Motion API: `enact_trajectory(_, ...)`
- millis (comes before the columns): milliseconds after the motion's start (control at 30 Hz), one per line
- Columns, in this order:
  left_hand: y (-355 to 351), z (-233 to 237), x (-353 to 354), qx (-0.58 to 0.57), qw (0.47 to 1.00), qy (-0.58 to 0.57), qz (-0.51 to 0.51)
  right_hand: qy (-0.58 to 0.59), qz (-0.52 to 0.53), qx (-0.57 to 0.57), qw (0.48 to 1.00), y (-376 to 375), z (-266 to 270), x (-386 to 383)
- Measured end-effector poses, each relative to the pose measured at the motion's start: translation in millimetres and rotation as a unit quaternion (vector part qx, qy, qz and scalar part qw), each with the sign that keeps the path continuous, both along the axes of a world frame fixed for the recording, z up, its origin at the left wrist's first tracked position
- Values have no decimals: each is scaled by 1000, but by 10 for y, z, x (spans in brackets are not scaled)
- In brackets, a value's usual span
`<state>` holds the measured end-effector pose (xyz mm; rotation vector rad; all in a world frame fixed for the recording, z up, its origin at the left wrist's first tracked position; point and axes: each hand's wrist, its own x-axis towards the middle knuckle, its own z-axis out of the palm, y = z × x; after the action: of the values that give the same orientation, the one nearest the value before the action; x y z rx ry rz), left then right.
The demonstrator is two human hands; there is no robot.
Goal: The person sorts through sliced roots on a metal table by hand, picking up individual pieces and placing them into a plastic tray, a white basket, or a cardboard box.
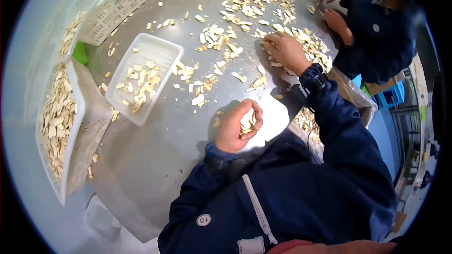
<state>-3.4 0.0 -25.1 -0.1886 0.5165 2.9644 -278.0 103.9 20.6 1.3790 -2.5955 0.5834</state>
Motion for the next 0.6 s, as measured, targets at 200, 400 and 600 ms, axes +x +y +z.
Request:
enact_trajectory(200, -15, -34, 14, -20, 999, 49, 6, 10, -22, 61, 998, -240, -66, -92)
enact_trajectory(400, 16, 44, 8, -34, 999, 36, 18, -112, 113, 52, 986, -620, 279, 334)
enact_trajectory(600, 18, 21, -11, -35, 999, 30, -7, -358, 227, -121, 897, -1288, 691, 699)
